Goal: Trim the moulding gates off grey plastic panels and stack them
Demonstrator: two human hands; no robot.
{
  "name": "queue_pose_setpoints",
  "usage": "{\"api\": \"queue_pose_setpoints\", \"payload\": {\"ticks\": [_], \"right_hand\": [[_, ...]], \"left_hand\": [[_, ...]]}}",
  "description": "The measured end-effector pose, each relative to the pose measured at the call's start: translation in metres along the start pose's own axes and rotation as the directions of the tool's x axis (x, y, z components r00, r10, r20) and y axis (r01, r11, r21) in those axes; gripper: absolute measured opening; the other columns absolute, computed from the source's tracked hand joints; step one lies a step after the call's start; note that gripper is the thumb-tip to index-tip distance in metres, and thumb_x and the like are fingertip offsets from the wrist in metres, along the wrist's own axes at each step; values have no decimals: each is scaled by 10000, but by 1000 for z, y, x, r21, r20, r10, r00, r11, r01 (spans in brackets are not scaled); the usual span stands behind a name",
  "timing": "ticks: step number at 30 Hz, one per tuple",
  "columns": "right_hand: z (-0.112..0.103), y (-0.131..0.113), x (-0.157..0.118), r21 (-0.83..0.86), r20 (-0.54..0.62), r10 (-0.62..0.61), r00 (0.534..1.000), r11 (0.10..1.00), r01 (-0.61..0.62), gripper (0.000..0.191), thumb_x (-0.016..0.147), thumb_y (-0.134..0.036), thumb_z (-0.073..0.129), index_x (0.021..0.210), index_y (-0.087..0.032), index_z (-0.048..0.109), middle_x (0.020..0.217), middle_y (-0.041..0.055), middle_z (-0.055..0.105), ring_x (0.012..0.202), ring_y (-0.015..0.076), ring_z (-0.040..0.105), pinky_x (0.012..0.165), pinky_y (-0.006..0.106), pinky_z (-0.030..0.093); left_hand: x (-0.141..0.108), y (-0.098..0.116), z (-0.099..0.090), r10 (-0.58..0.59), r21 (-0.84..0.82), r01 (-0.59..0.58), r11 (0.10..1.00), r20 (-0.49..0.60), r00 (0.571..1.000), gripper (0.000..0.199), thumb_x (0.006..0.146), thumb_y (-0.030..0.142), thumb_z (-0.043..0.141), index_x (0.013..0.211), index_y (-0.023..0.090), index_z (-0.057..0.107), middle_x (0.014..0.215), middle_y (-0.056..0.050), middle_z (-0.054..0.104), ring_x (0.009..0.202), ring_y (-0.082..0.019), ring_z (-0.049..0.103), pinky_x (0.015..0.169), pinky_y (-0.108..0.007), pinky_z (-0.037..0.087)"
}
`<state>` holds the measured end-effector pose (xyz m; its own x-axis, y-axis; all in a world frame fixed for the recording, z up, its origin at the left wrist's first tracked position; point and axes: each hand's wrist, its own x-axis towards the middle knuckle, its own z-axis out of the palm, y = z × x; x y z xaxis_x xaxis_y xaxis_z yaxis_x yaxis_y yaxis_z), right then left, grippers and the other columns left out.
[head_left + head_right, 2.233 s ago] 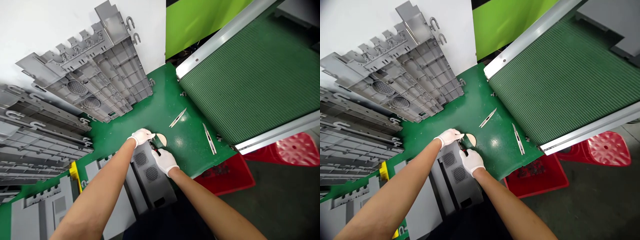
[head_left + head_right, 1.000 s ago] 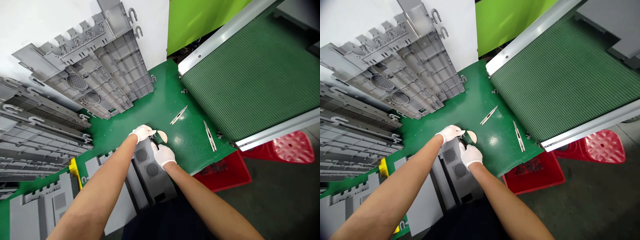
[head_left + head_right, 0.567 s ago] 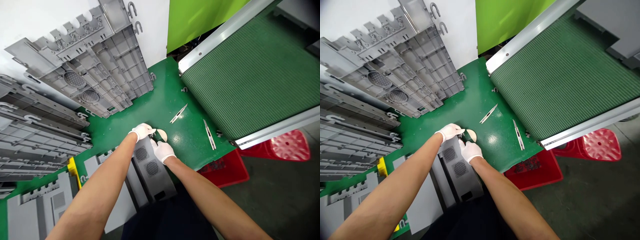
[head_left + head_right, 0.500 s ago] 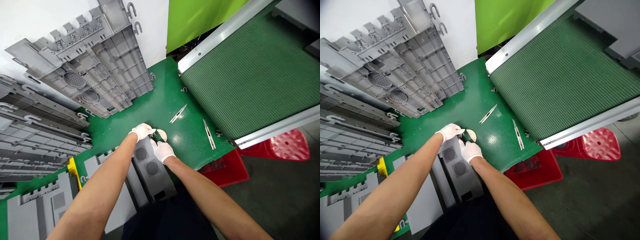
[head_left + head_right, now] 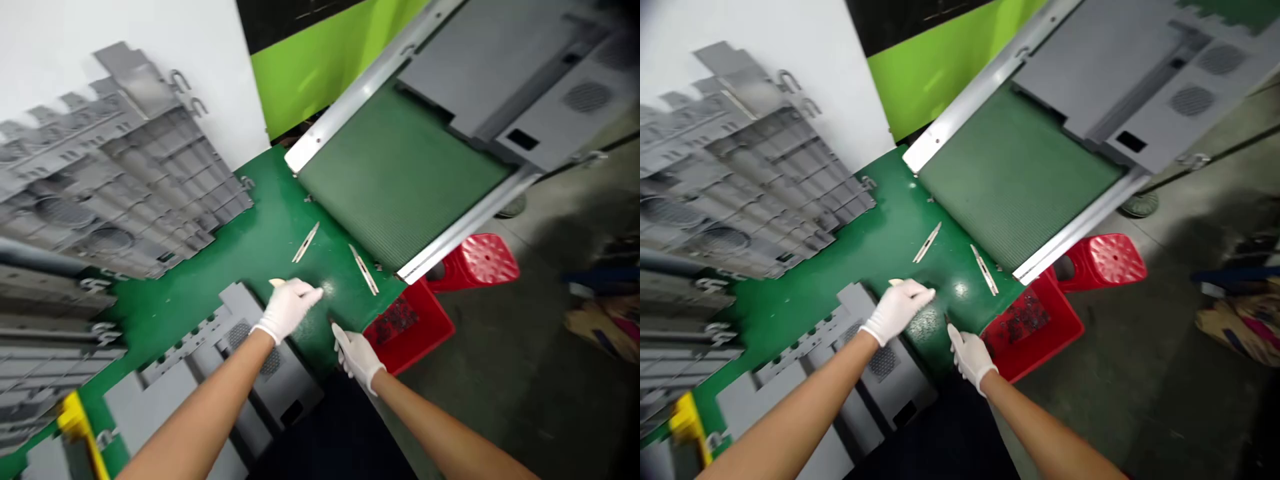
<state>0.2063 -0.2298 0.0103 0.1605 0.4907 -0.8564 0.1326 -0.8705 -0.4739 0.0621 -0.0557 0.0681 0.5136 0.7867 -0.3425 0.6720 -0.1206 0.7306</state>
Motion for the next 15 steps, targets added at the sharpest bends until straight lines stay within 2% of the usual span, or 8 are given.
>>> {"api": "queue_pose_setpoints", "payload": {"ticks": [2,4,5,7,9,13,14,15], "right_hand": [[-14,46,-18,156,-28,119,993,981,-113,618,850,-785,318,717,-214,516,476,-37,475,329,111,411,300,236,308],[-23,85,-33,243,-48,238,970,945,-219,613,843,-786,333,706,-215,509,449,-39,460,309,107,388,278,225,268],[-27,101,-38,278,-51,286,957,924,-261,612,842,-786,334,697,-216,504,435,-42,448,300,104,374,273,221,252],[-31,123,-45,345,-57,345,937,888,-305,604,844,-780,344,682,-217,491,416,-53,417,289,92,346,274,212,223],[-35,134,-47,394,-67,357,932,867,-304,597,842,-776,363,671,-217,482,410,-67,385,286,80,321,281,206,205],[-44,134,-41,385,-72,314,947,884,-264,589,840,-766,389,660,-215,494,408,-65,387,281,83,319,279,215,202],[-47,133,-39,375,-68,308,949,889,-262,589,840,-764,390,656,-214,496,408,-63,393,280,86,323,277,218,204],[-49,132,-37,368,-63,306,950,892,-263,590,840,-764,389,654,-214,497,409,-60,399,280,88,327,277,221,206]], "left_hand": [[-8,21,28,119,0,-120,993,158,980,457,920,550,436,1164,244,673,1114,-69,686,1004,-210,611,946,-323,436],[-16,21,45,111,198,-183,963,329,938,559,845,641,493,1176,225,666,1111,-109,682,1017,-266,618,954,-391,434],[-20,14,48,57,336,-226,914,447,893,600,765,690,558,1094,210,703,1042,-132,693,983,-304,630,938,-435,438],[-24,-5,46,-96,527,-366,767,659,746,628,560,708,704,927,200,746,923,-159,701,913,-370,649,899,-513,447],[-25,-20,34,-243,590,-444,675,745,621,611,409,610,803,865,206,756,877,-157,709,880,-404,662,862,-537,467],[-36,-18,-13,-459,607,-329,723,778,428,339,370,393,842,642,238,712,576,-38,632,624,-346,658,642,-471,520],[-45,-16,-27,-462,598,-272,754,777,429,289,386,361,846,597,242,690,515,-14,587,575,-327,638,608,-467,518],[-56,-14,-41,-446,586,-214,781,764,466,267,417,350,854,590,241,681,503,-4,570,571,-313,630,609,-471,523]]}}
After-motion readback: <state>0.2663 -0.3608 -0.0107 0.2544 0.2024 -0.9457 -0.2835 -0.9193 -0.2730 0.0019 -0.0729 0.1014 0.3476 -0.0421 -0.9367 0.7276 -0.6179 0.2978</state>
